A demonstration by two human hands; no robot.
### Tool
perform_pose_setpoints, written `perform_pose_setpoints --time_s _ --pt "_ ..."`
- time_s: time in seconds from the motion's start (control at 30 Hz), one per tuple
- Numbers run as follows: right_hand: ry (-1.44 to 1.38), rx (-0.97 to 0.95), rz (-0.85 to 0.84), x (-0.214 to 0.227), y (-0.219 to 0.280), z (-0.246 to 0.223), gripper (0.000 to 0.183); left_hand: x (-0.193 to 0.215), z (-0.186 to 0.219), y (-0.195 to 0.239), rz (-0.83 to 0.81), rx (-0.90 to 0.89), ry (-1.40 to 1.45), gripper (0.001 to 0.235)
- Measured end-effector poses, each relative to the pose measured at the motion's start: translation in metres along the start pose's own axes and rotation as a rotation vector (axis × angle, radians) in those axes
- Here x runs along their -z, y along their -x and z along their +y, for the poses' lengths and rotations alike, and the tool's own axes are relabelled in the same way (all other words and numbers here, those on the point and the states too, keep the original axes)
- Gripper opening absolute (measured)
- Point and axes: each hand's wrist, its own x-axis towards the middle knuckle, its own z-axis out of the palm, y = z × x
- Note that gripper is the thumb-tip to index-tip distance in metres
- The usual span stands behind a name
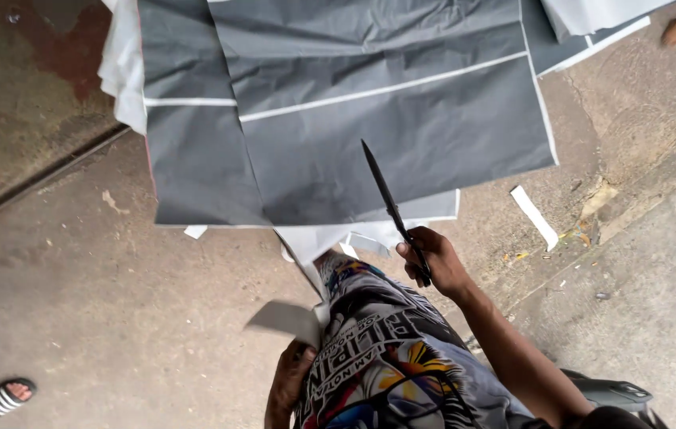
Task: Cutting large sheets of fabric or paper patterns with scissors and organizing the pieces by folding and stacking
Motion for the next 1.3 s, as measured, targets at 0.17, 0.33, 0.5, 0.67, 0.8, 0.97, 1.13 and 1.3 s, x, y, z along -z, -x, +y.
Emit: perform_pose_setpoints --time_s 0.17,0.33,0.5,0.67,0.8,0.97,1.13,1.3 --pt "0.005 0.049 -0.024 0.03 0.045 0.01 0.032 -0.033 -0.099 0.007 0.011 -0.669 -0.807 0.032" --pt "0.037 0.1 -0.073 0.072 0.053 0.036 0.033 -0.104 -0.028 0.043 0.278 0.064 -0.002 0.025" --pt "-0.08 0.179 -0.125 0.11 0.038 0.059 0.042 -0.138 0.013 0.031 0.6 -0.08 0.038 0.075" --pt "-0.052 0.289 -0.203 0.173 0.026 0.055 0.042 -0.22 0.09 0.029 0.266 -0.318 0.032 0.044" --pt "-0.049 0.298 -0.162 0.272 0.007 0.076 0.043 -0.295 0.027 -0.062 0.237 -0.437 -0.391 0.031" --pt "0.139 0.178 0.005 0.394 0.027 0.078 0.049 -0.38 0.02 -0.146 0.21 -0.575 -0.73 0.033" --pt "0.241 -0.049 0.045 0.452 0.047 0.114 0.053 -0.443 0.058 -0.19 0.429 -0.876 -1.187 0.027" --pt "0.181 -0.216 0.012 0.431 0.036 0.137 0.053 -0.474 0.076 -0.253 0.499 -1.151 -1.536 0.044"
